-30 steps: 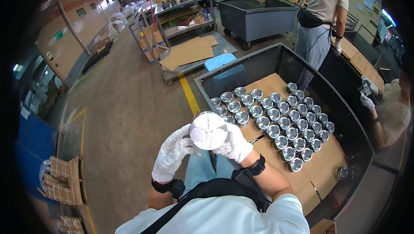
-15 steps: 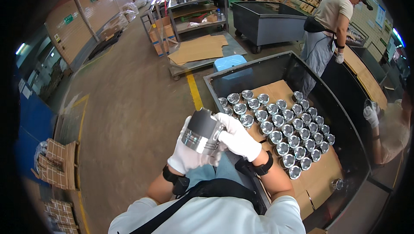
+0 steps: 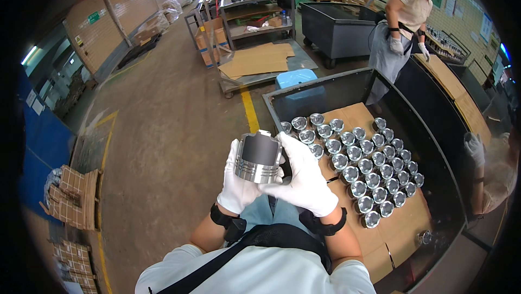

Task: Inspecting and sorting metal engine pistons into a large cart on a factory floor.

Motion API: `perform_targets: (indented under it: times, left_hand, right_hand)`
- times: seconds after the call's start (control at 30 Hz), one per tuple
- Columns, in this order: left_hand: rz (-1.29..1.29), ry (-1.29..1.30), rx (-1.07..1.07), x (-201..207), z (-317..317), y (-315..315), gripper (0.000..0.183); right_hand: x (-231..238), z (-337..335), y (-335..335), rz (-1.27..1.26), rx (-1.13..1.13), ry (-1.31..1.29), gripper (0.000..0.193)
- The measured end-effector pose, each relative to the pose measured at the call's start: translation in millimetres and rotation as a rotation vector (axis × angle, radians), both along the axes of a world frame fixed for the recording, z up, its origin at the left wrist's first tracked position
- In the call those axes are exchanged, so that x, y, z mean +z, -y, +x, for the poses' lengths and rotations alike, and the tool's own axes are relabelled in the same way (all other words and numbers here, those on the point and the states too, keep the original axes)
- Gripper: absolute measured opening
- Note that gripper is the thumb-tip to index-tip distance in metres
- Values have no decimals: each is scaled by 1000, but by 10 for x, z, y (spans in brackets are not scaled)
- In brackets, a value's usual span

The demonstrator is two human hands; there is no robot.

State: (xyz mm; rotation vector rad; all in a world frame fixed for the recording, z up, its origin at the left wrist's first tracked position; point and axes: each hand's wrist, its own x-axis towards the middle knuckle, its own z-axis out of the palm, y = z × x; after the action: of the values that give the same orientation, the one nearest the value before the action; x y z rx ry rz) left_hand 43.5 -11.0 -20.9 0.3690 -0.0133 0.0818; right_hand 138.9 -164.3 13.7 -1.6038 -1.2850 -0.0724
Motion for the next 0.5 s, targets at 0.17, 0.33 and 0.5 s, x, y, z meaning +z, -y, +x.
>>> perform_targets:
  times: [0.17,0.33,0.5]
  left_hand:
    - [-11,65,-38,16,-51,28,96]
    - [261,204,-27,-23,-190,-38,105]
    - [322,147,-9,106,-304,-16,105]
  right_hand:
    - [-66,28,-11,61,-12,-86,88]
    - [-63,19,29,34,113,-296,92]
    - [-225,74,87,120,193,-405,105]
